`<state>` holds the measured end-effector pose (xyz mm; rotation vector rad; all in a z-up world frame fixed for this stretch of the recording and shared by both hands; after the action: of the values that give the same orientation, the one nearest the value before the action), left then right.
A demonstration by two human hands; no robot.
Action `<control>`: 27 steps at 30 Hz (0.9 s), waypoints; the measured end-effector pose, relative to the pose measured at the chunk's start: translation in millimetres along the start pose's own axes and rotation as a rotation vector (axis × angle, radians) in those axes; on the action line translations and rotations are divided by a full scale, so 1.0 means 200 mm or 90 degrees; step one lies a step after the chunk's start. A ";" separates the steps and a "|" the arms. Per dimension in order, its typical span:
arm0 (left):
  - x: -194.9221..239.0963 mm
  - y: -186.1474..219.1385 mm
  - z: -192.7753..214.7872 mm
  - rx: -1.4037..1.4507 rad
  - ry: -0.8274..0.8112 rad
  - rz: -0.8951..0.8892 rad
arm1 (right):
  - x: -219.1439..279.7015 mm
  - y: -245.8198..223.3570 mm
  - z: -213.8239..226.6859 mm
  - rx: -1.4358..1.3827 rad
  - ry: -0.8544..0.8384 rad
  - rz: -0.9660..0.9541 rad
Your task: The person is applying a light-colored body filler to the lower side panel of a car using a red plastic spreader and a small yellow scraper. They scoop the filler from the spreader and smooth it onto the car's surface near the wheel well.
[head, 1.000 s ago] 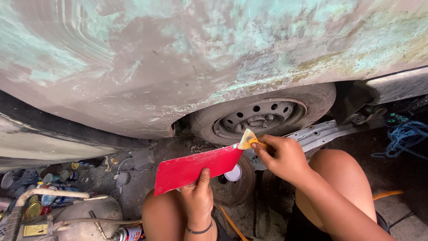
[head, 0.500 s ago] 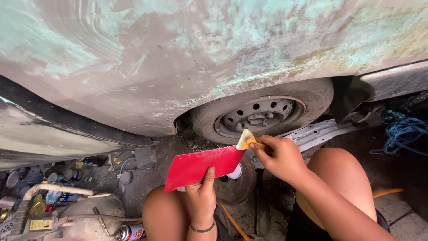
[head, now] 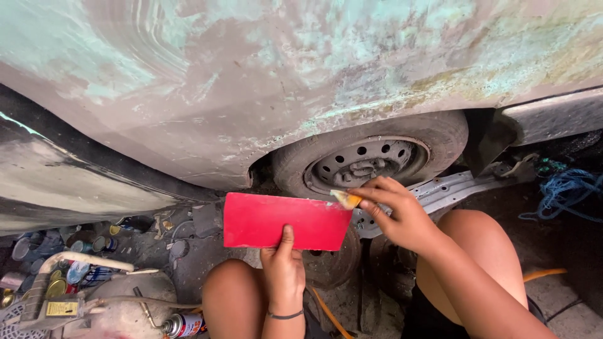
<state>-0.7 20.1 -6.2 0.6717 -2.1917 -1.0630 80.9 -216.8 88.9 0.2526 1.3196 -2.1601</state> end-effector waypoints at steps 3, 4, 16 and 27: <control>0.05 0.08 -0.07 0.049 -0.009 -0.012 | -0.01 -0.02 -0.03 0.066 -0.023 0.090; 0.04 0.07 -0.07 0.050 -0.008 -0.011 | -0.01 -0.02 -0.04 0.067 -0.024 0.090; -0.07 -0.10 0.04 0.074 -0.120 -0.093 | -0.04 0.06 -0.04 0.130 0.008 0.108; -0.01 0.02 -0.08 0.048 -0.120 -0.133 | -0.04 0.15 0.00 0.090 0.147 -0.080</control>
<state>12.0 15.0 4.7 0.8815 -2.3715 -1.1955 104.0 -223.3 69.6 0.5018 1.3388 -2.3919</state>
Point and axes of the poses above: each hand's wrist, its own x-axis away from the middle knuckle, its own z-axis out of the back of the hand, y = z × x, the point moved 2 cm from there along -x, towards the middle knuckle, and after that the axes turned 5 degrees about y, right-handed, at the moved point
